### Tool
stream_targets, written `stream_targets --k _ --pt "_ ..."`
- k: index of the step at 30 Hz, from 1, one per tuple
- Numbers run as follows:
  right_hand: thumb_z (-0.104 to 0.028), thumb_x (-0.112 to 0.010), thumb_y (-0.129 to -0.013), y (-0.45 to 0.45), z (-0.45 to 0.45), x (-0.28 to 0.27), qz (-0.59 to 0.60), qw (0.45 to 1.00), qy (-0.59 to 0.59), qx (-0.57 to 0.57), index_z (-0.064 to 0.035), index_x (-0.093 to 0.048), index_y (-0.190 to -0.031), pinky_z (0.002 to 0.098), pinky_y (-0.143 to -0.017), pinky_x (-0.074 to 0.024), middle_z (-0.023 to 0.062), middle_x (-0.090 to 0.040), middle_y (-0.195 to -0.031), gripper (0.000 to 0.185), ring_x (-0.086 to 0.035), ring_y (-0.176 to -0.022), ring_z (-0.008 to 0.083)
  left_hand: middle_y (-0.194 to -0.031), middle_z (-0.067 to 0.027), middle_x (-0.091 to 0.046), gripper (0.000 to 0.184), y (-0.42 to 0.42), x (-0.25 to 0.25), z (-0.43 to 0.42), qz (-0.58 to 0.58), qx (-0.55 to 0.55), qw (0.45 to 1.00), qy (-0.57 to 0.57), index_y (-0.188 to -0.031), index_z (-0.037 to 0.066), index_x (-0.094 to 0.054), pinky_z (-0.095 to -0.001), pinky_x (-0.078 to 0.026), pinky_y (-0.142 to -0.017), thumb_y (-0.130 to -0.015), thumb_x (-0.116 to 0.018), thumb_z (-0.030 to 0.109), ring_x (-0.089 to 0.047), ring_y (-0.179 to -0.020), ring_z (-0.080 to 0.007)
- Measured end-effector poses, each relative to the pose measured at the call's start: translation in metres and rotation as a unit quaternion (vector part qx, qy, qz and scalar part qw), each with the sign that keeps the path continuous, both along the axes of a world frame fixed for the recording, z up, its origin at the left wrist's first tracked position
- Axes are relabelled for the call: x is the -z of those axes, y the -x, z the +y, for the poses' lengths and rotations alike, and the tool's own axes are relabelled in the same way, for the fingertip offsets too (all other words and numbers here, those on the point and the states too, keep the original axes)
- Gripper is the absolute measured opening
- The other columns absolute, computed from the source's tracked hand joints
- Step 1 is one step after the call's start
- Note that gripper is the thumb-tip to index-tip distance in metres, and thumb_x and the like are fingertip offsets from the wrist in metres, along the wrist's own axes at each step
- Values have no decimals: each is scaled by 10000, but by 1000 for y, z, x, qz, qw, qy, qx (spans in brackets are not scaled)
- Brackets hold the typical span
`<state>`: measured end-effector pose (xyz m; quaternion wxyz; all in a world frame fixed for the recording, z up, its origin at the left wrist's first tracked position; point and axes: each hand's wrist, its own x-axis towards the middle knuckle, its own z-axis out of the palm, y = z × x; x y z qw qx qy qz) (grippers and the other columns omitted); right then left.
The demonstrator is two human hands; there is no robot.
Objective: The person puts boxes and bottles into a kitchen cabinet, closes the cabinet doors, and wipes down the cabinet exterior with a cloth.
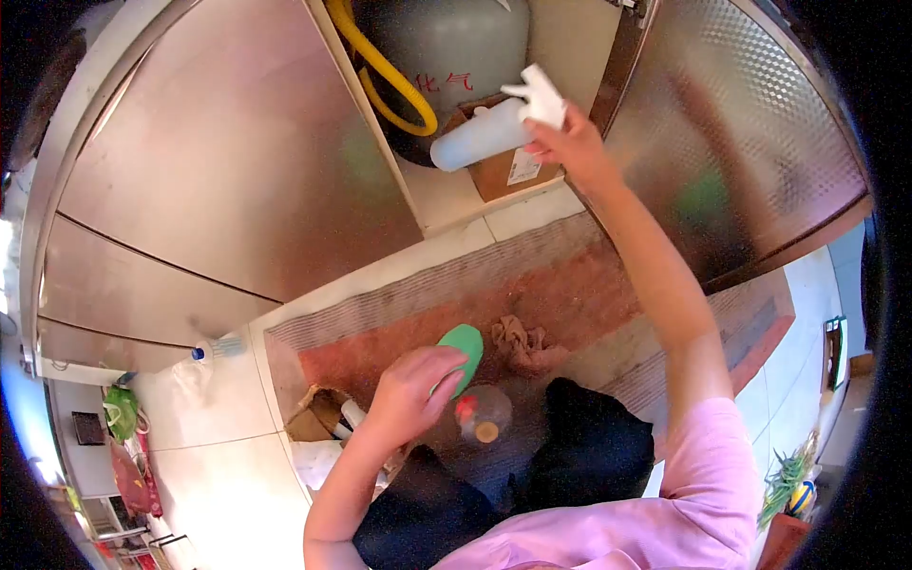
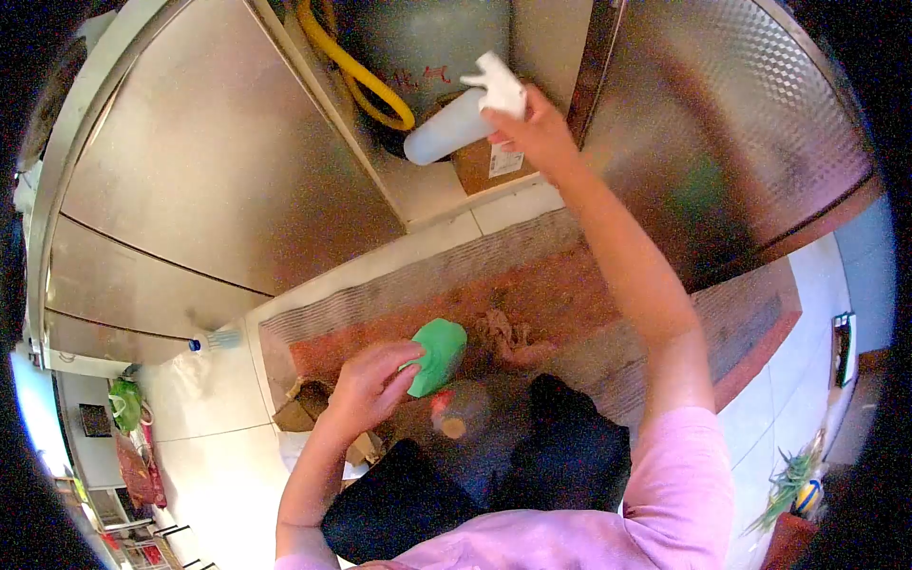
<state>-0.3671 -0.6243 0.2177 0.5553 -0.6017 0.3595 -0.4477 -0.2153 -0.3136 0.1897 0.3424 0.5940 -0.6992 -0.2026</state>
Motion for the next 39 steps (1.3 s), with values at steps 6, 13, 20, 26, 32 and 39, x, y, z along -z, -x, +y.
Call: stream_targets --k 6,13,20,26,32,39 --pt "-261 -658 -755 -42 -11 49 206 972 113 11 2 -484 -1061 236 -600 -478 91 -601 -807 440 -592 -673 96 -906 -126 -618 164 -3 3 2 14 -10 1000 -5 -904 37 -605 -367 -484 -745 -746 -621 76 -598 -838 -294" --pt "-331 -605 -739 -105 -35 69 313 905 266 112 35 -522 -970 433 -717 -463 222 -602 -831 441 -585 -805 378 -951 -138 -618 182 -11 9 1 16 -7 999 -36 -956 54 -613 -348 -489 -749 -783 -610 110 -599 -873 -292" --pt "-340 -586 -753 -137 -58 72 390 858 298 149 28 -519 -1046 413 -747 -470 206 -605 -918 476 -588 -859 346 -928 -138 -619 180 -15 11 3 36 -19 997 -60 -955 62 -616 -351 -491 -735 -781 -612 106 -598 -856 -297" --pt "-367 -571 -767 -131 -24 46 346 906 199 143 -38 -528 -1060 417 -769 -459 194 -604 -971 443 -584 -883 350 -934 -137 -614 191 -18 11 3 27 -26 996 -81 -970 66 -608 -355 -491 -729 -782 -608 103 -596 -857 -304" --pt "-362 -582 -763 -132 -38 67 364 901 174 160 -63 -512 -1064 431 -758 -453 188 -607 -955 430 -578 -880 370 -935 -137 -612 190 -16 21 0 18 -9 995 -95 -968 66 -606 -354 -490 -734 -782 -608 105 -597 -860 -301" --pt "-259 -589 -746 -134 -30 94 237 947 195 93 -65 -440 -1109 454 -746 -444 210 -600 -908 437 -575 -855 381 -942 -136 -612 194 -10 23 -4 26 -15 992 -121 -969 71 -609 -356 -491 -726 -782 -612 123 -600 -845 -300"
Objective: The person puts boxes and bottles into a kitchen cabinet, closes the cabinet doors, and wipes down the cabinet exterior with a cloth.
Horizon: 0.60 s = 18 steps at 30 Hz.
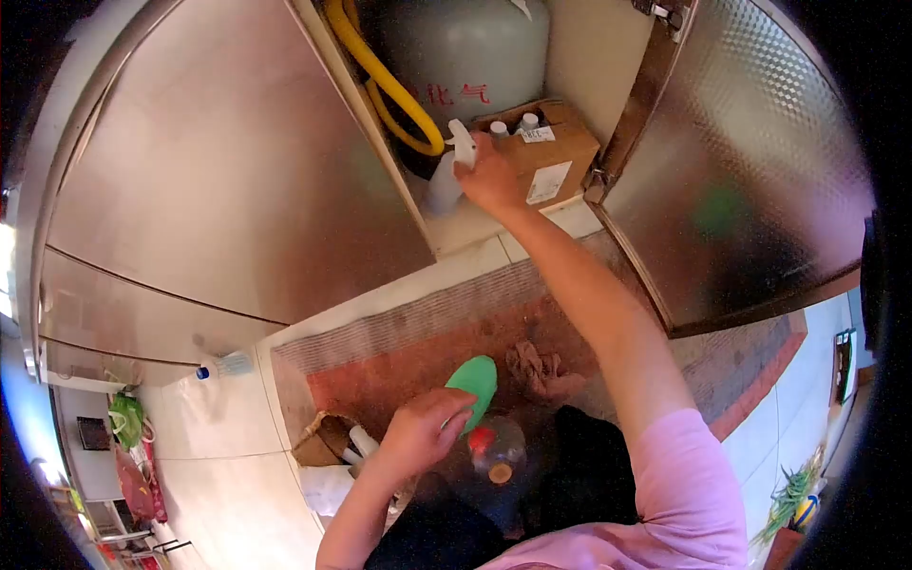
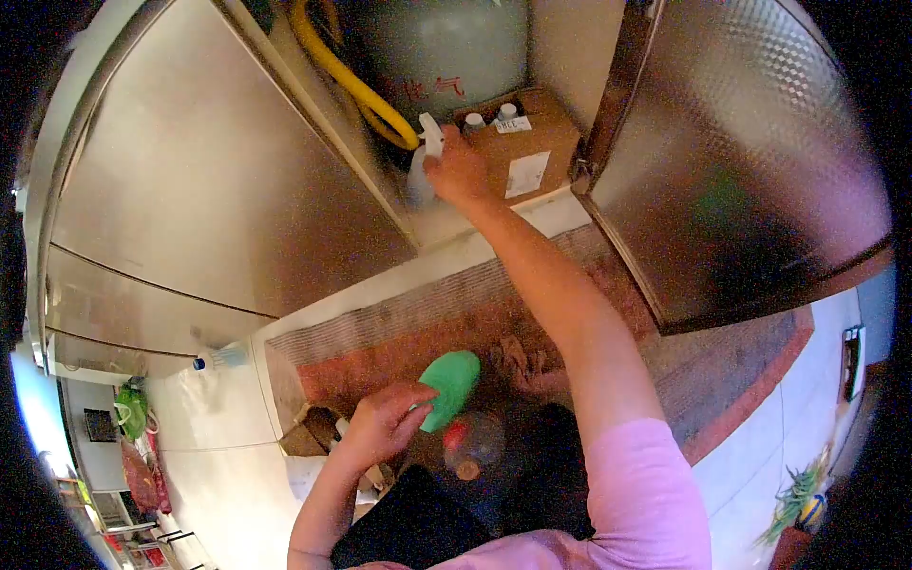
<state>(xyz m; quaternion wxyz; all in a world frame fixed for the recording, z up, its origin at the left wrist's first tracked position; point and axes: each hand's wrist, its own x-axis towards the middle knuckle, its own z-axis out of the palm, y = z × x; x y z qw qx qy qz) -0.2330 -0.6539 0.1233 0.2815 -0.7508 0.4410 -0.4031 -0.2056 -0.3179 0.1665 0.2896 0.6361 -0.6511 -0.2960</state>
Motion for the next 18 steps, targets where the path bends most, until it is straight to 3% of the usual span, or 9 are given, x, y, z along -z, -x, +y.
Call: stream_targets --k 4,7,9,14,18 --pt "-229 -592 -741 10 5 -4 55 998 -15 -14 -62 -425 -1120 460 -746 -442 211 -598 -916 446 -576 -845 383 -939 -142 -615 188 2 4 -1 -22 14 1000 3 -969 77 -610 -358 -492 -727 -793 -603 142 -603 -848 -301" --pt "-207 -604 -730 12 7 -8 54 997 -42 47 -33 -439 -1095 458 -737 -445 218 -596 -915 437 -575 -837 389 -933 -145 -618 188 4 2 -4 -28 13 1000 5 -971 78 -611 -361 -492 -731 -797 -599 147 -602 -857 -304" --pt "-201 -601 -727 14 -5 -12 87 990 83 77 -2 -467 -1047 451 -724 -453 221 -595 -917 400 -575 -842 392 -930 -146 -619 189 4 2 -3 -23 8 1000 7 -974 78 -610 -363 -491 -732 -798 -599 147 -602 -861 -306" --pt "-184 -609 -714 4 -27 -18 38 995 73 56 24 -492 -974 444 -719 -462 234 -585 -881 352 -571 -842 389 -950 -150 -612 196 6 1 -6 -4 6 1000 5 -982 78 -610 -368 -488 -742 -797 -601 142 -598 -865 -313" --pt "-176 -604 -734 -11 -39 -21 53 994 86 35 13 -487 -1048 433 -754 -457 233 -579 -937 385 -563 -878 380 -941 -151 -611 197 4 3 -4 -7 8 1000 11 -984 77 -610 -370 -486 -747 -796 -601 137 -597 -862 -315"
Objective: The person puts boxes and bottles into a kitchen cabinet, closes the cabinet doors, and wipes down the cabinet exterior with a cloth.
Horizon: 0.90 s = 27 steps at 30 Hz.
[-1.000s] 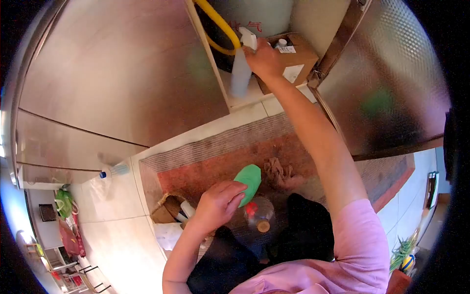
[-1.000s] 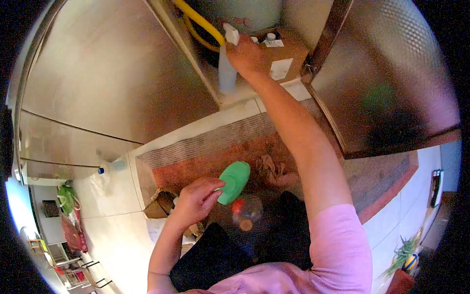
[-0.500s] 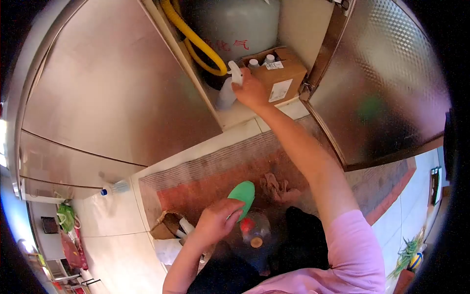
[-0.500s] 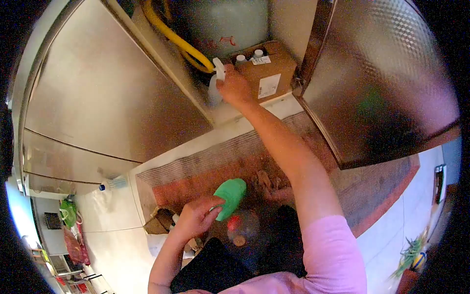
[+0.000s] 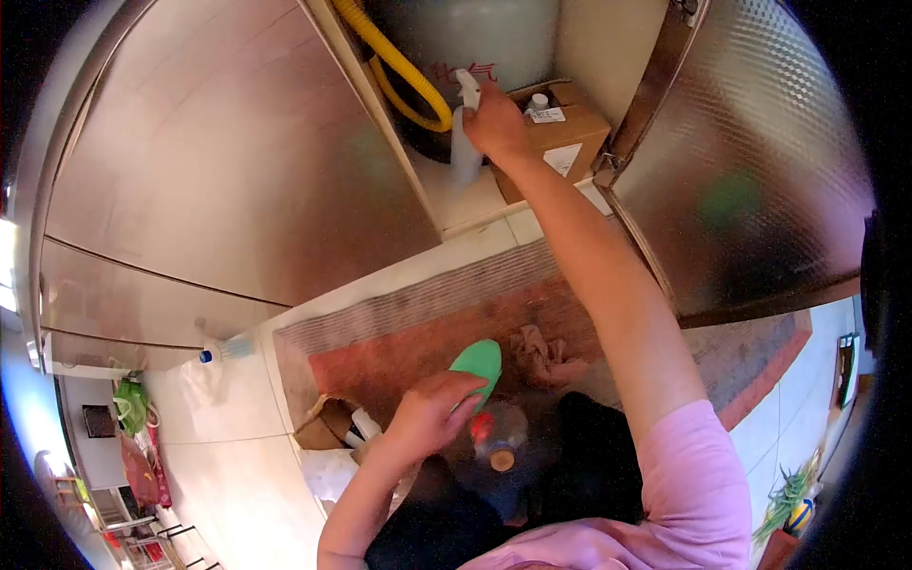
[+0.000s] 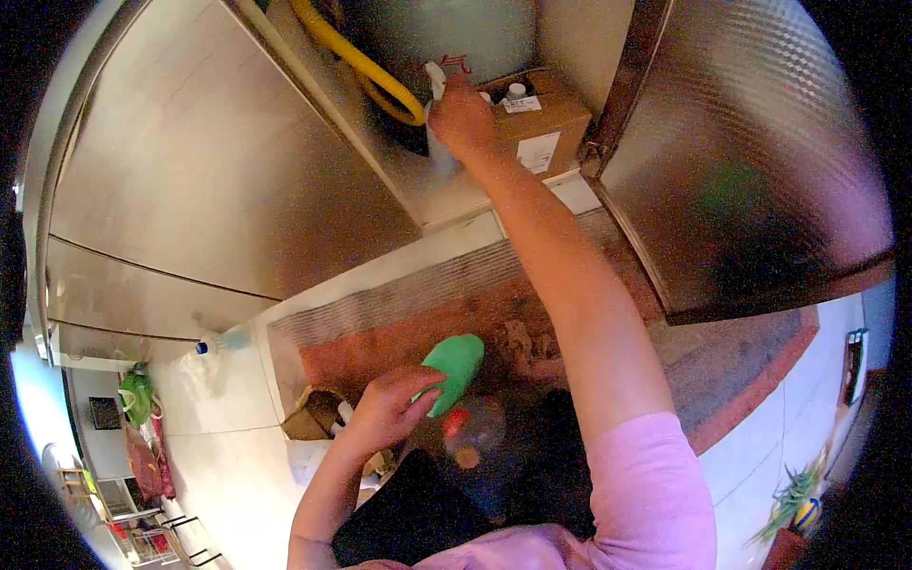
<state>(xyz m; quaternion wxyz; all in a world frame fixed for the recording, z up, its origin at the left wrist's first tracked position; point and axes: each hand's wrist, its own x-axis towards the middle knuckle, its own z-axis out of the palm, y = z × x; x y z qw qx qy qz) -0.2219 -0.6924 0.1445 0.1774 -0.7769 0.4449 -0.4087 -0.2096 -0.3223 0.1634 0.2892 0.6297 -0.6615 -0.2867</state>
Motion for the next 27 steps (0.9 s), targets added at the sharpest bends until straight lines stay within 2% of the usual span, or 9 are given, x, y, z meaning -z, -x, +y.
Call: stream_targets --k 8,10,14,17,19,20,22,26,27 --pt "-192 -620 -745 -28 -29 27 76 995 12 -57 -20 -460 -1146 426 -774 -447 208 -585 -985 465 -562 -908 364 -934 -144 -610 215 -6 1 5 17 0 1000 -21 -1001 78 -603 -368 -490 -742 -792 -603 128 -592 -869 -312" --pt "-197 -614 -748 -33 -33 23 -9 993 -76 -87 -8 -458 -1140 422 -777 -445 215 -583 -1000 463 -561 -910 365 -936 -144 -611 216 -7 0 5 20 -2 999 -26 -1002 76 -603 -368 -490 -743 -792 -602 126 -591 -872 -312" --pt "-162 -595 -751 -52 -44 36 -58 986 -73 -136 1 -454 -1136 432 -774 -443 225 -581 -1006 441 -558 -916 371 -943 -144 -611 218 -11 1 5 32 -11 999 -28 -1005 74 -604 -369 -490 -747 -793 -600 122 -592 -873 -312" --pt "-98 -577 -742 -54 -25 34 -19 998 -49 -36 24 -443 -1139 437 -778 -444 241 -574 -1009 436 -552 -921 382 -945 -143 -612 216 -12 1 6 44 -22 998 -33 -1006 74 -605 -367 -491 -745 -794 -598 120 -595 -868 -311" --pt "-89 -550 -747 -53 -16 48 -62 990 121 37 44 -444 -1120 445 -778 -445 256 -568 -1002 409 -546 -929 397 -945 -143 -612 217 -13 1 6 41 -25 998 -32 -1006 72 -604 -366 -491 -743 -794 -598 118 -596 -865 -310" --pt "-89 -550 -747 -54 -12 55 -62 990 119 36 44 -444 -1120 445 -778 -445 256 -568 -1002 409 -546 -929 397 -945 -143 -612 217 -14 1 6 39 -24 998 -31 -1006 71 -604 -366 -491 -741 -794 -599 116 -597 -862 -309" --pt "-95 -572 -735 -55 -3 56 -42 989 -141 22 54 -420 -1176 436 -830 -444 268 -513 -1086 490 -523 -985 402 -943 -144 -612 217 -13 2 6 38 -22 998 -34 -1006 70 -603 -366 -491 -741 -794 -599 113 -597 -861 -309" --pt "-94 -506 -775 -70 -22 79 0 978 -207 -8 24 -471 -1053 413 -741 -451 215 -548 -947 304 -533 -881 356 -934 -148 -611 214 -13 2 5 43 -26 998 -37 -1003 68 -601 -367 -490 -742 -793 -598 108 -596 -862 -311" --pt "-91 -498 -787 -69 -25 80 -127 927 -350 -45 2 -473 -1074 387 -712 -450 174 -543 -916 302 -526 -829 308 -934 -148 -611 214 -13 1 5 41 -28 998 -37 -1003 68 -601 -367 -490 -742 -793 -598 108 -596 -862 -311"
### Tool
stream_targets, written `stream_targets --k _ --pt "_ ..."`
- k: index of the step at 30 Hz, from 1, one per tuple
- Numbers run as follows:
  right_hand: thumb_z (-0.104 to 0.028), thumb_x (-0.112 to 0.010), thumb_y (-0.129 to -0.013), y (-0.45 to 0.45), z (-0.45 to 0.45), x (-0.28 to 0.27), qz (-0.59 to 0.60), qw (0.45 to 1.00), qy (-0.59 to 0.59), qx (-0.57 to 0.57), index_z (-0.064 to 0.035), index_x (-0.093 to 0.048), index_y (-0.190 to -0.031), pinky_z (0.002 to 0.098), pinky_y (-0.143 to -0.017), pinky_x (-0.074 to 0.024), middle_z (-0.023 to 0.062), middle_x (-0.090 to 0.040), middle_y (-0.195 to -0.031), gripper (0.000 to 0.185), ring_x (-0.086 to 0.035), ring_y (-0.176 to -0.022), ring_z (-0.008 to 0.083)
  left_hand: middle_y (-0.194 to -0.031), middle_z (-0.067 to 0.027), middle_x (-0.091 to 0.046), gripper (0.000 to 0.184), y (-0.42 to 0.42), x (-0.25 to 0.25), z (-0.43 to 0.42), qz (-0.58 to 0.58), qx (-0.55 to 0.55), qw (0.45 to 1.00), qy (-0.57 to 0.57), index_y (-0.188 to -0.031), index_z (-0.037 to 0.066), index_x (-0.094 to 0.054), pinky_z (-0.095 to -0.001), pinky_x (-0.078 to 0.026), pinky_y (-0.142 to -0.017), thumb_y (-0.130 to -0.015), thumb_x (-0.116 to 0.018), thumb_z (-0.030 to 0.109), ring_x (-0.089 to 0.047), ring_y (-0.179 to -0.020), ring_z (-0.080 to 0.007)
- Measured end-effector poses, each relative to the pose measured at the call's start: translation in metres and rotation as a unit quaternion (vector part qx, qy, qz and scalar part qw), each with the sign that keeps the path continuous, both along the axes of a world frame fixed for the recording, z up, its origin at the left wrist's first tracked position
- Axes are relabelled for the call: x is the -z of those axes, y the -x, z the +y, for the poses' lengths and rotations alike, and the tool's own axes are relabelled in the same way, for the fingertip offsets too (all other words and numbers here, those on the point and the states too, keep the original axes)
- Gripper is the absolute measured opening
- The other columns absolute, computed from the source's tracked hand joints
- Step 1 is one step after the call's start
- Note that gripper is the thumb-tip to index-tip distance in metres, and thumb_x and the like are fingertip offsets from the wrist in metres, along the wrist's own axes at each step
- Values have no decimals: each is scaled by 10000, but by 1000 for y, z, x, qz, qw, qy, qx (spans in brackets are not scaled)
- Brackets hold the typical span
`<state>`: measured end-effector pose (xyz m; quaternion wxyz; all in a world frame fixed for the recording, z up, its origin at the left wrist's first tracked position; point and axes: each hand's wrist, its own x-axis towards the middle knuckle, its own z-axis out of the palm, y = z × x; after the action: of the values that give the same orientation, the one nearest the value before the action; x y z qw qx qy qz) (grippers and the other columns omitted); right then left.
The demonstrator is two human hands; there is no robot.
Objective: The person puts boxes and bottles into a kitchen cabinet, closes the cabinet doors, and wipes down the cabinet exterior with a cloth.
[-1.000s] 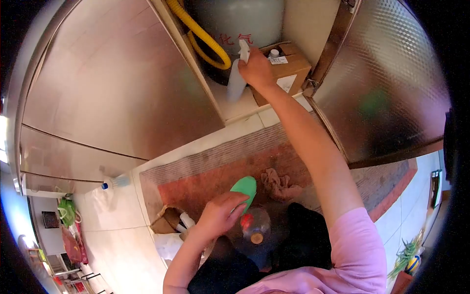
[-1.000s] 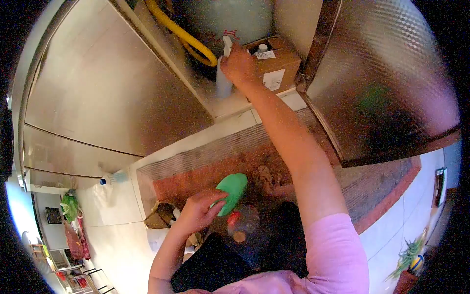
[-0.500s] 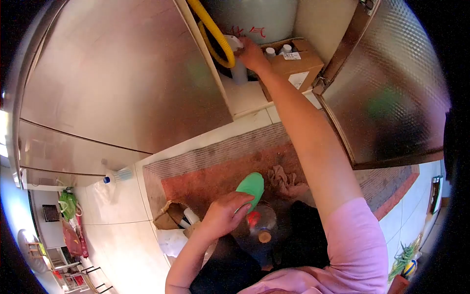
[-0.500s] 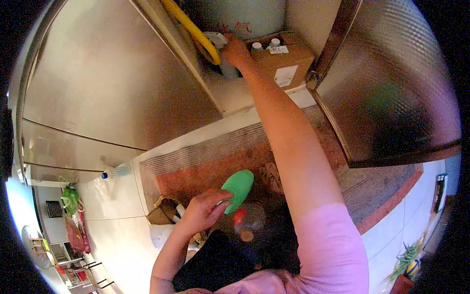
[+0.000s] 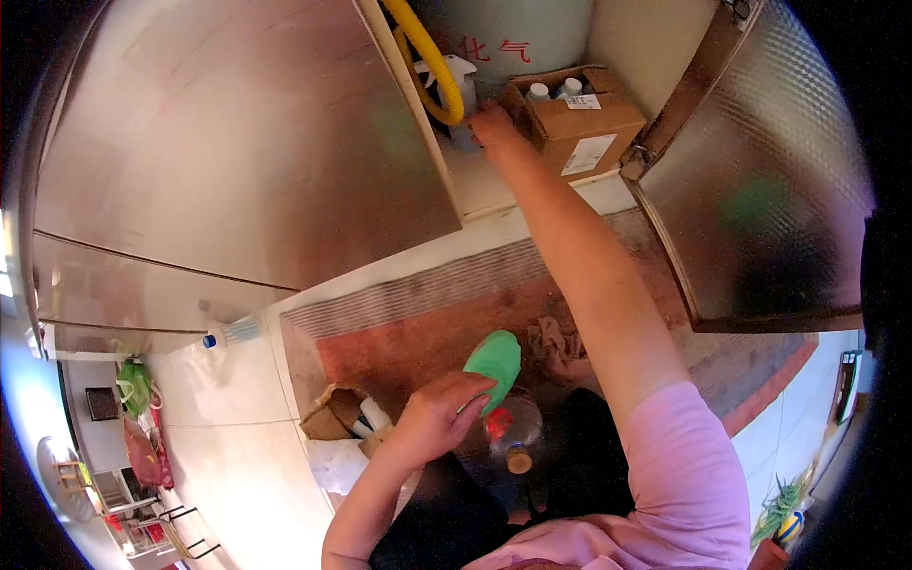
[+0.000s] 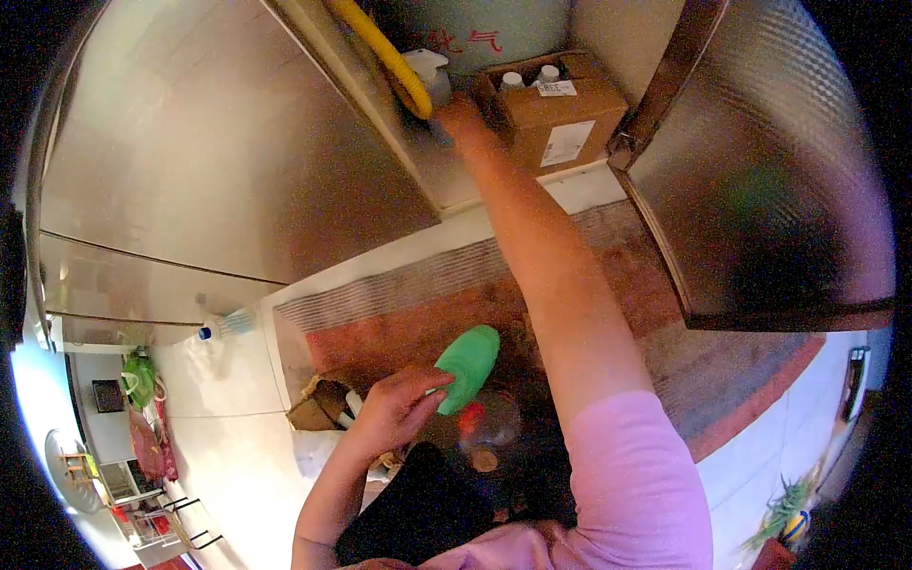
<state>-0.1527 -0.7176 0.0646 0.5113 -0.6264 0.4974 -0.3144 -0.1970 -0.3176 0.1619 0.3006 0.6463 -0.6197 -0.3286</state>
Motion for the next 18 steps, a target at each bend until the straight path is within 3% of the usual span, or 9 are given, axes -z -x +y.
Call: stream_targets --k 1,5,8,10,12,14,17,18 --pt "-87 -491 -800 0 -7 7 -130 980 -150 -11 -20 -475 -1094 362 -683 -449 133 -539 -886 303 -518 -777 259 -930 -147 -612 212 1 0 0 0 -1 1000 6 -1002 67 -601 -366 -489 -743 -794 -596 106 -596 -862 -310" --pt "-107 -478 -830 -2 -35 52 -225 951 -211 -8 -58 -484 -1103 327 -644 -437 68 -536 -862 278 -499 -717 200 -920 -140 -615 202 2 0 1 -10 -1 1000 11 -996 64 -601 -358 -487 -739 -798 -590 103 -598 -857 -302" --pt "-135 -483 -855 19 -16 55 -86 987 -107 -77 -62 -489 -1092 328 -644 -444 54 -540 -886 248 -512 -719 194 -921 -134 -617 193 -8 -6 4 -52 -1 999 -7 -986 60 -603 -345 -488 -730 -797 -591 98 -600 -846 -296" --pt "-194 -508 -867 49 30 21 -128 985 -12 -111 -63 -511 -1033 294 -620 -442 42 -546 -846 211 -512 -686 155 -920 -130 -619 186 -19 -8 15 -41 -29 999 -6 -982 60 -606 -336 -488 -726 -802 -590 103 -602 -843 -287" --pt "-251 -534 -868 93 79 -33 -184 958 -150 -159 -59 -533 -945 265 -592 -434 20 -546 -764 206 -503 -639 117 -920 -127 -621 180 -32 -5 35 -30 -69 997 -11 -979 60 -609 -328 -488 -721 -806 -589 107 -604 -840 -279" --pt "-281 -518 -877 127 99 -45 -127 946 -120 -272 -61 -525 -835 245 -570 -422 0 -529 -692 224 -488 -605 92 -919 -119 -626 176 -44 12 66 -33 -125 990 -61 -980 64 -615 -312 -482 -727 -815 -585 118 -607 -840 -254" --pt "-337 -452 -897 159 149 -91 -10 979 -17 -201 -88 -488 -736 249 -550 -409 4 -490 -615 299 -460 -555 93 -933 -108 -619 197 -49 34 111 38 -198 973 -109 -1013 39 -595 -295 -478 -747 -839 -554 122 -604 -868 -216" --pt "-343 -451 -895 165 154 -94 -46 973 -36 -223 -95 -481 -718 255 -561 -403 6 -473 -594 306 -451 -544 100 -934 -96 -623 206 -48 34 132 94 -237 960 -115 -1029 27 -586 -280 -477 -751 -857 -541 130 -606 -867 -183"
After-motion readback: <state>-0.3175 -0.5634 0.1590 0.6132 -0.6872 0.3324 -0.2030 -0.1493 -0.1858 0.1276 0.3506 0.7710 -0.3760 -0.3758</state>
